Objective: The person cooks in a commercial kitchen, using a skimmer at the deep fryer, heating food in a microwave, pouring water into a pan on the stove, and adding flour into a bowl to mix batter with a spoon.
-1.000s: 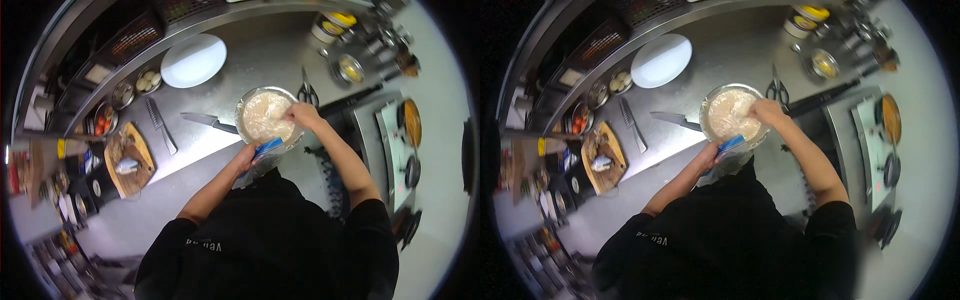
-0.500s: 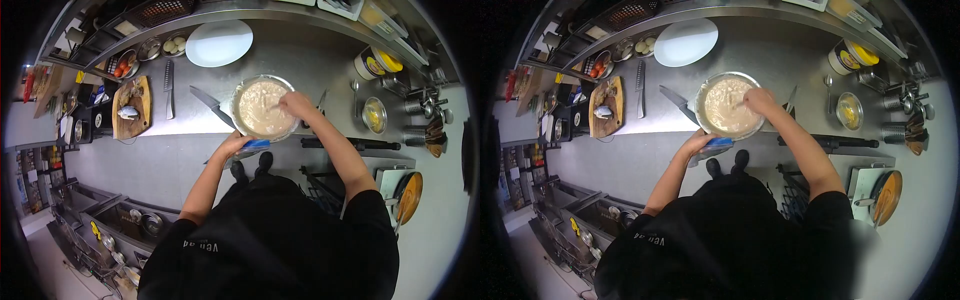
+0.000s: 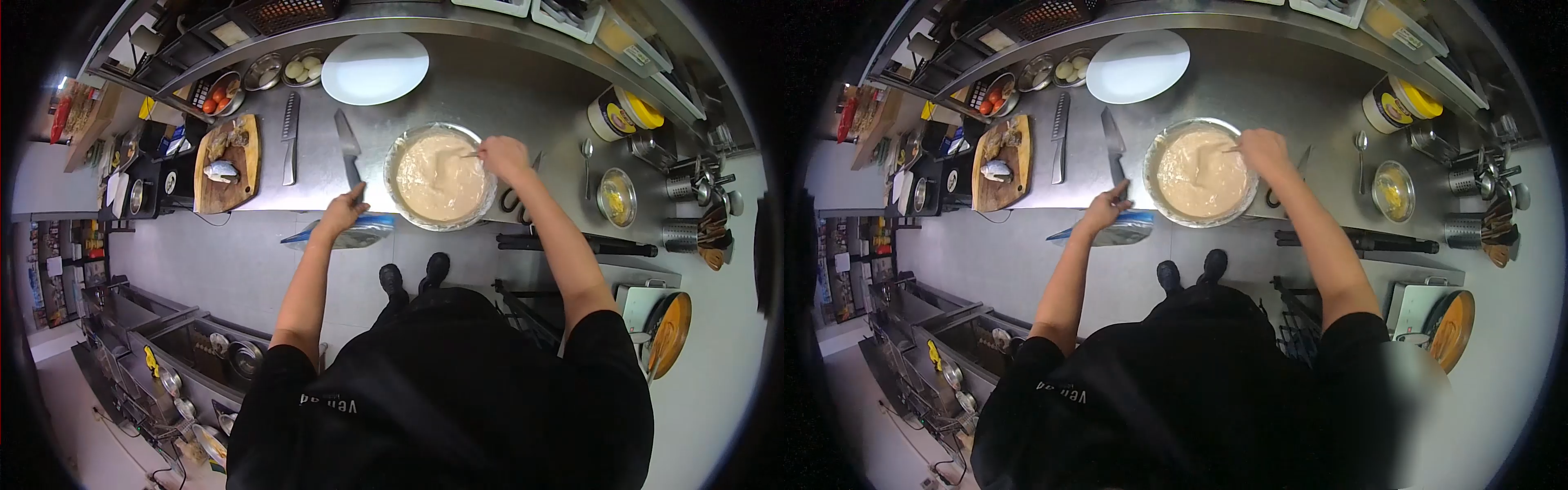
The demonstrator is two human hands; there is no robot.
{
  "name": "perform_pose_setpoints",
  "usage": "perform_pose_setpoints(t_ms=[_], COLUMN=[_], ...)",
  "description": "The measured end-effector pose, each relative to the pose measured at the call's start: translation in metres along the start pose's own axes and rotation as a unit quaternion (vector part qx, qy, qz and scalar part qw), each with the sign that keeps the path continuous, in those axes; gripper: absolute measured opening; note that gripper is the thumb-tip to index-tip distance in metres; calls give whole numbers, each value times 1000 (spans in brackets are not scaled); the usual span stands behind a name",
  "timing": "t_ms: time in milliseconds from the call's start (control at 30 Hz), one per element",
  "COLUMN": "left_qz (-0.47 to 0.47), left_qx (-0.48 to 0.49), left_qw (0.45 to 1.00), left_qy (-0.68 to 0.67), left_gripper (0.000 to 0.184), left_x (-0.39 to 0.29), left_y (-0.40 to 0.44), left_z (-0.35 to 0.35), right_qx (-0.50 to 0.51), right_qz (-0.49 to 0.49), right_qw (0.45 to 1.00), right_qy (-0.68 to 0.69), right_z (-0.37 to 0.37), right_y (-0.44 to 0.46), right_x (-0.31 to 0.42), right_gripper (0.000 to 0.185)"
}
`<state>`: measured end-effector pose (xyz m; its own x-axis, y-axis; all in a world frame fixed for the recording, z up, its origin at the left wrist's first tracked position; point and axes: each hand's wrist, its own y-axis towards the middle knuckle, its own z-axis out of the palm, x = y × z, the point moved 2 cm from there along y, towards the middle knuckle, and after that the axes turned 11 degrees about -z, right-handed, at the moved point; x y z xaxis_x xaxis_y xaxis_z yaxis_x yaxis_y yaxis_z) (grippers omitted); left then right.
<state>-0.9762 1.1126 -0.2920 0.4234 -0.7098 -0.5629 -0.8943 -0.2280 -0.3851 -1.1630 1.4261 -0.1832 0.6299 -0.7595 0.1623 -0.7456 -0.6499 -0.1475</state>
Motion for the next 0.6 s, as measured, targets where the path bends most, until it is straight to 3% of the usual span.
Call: perform_pose_setpoints(t_ms=[100,133,200,267,333,400,467,533,600], left_qz=[-69,-98,-131,-85,-82,-87,-158,-157,-200], left_qx=[-22,-27,-25,173,205,181,159,153,170], left_qw=[997,994,990,966,940,939,919,903,896], left_qy=[-31,-38,-44,-174,-260,-280,-324,-370,-358], left_gripper=[60,58,56,48,42,32,25,23,22], left_x=[-10,-14,-29,-58,-79,-97,-95,-95,-94], left_y=[-12,-17,-34,-57,-66,-67,-61,-58,-58], left_z=[-29,-33,-35,-17,1,7,18,30,36], right_qx=[21,18,143,155,0,5,142,134,-10], right_qz=[-42,-44,9,33,20,-16,4,14,-76], right_qw=[997,997,989,987,999,997,989,991,991], right_qy=[58,57,22,15,34,74,47,18,-110], right_z=[43,21,-16,-4,18,27,7,-6,6], right_y=[9,5,-14,-8,1,-3,-15,-17,0], right_x=[15,22,22,10,12,20,24,13,3], right_gripper=[28,28,21,21,20,18,16,15,15])
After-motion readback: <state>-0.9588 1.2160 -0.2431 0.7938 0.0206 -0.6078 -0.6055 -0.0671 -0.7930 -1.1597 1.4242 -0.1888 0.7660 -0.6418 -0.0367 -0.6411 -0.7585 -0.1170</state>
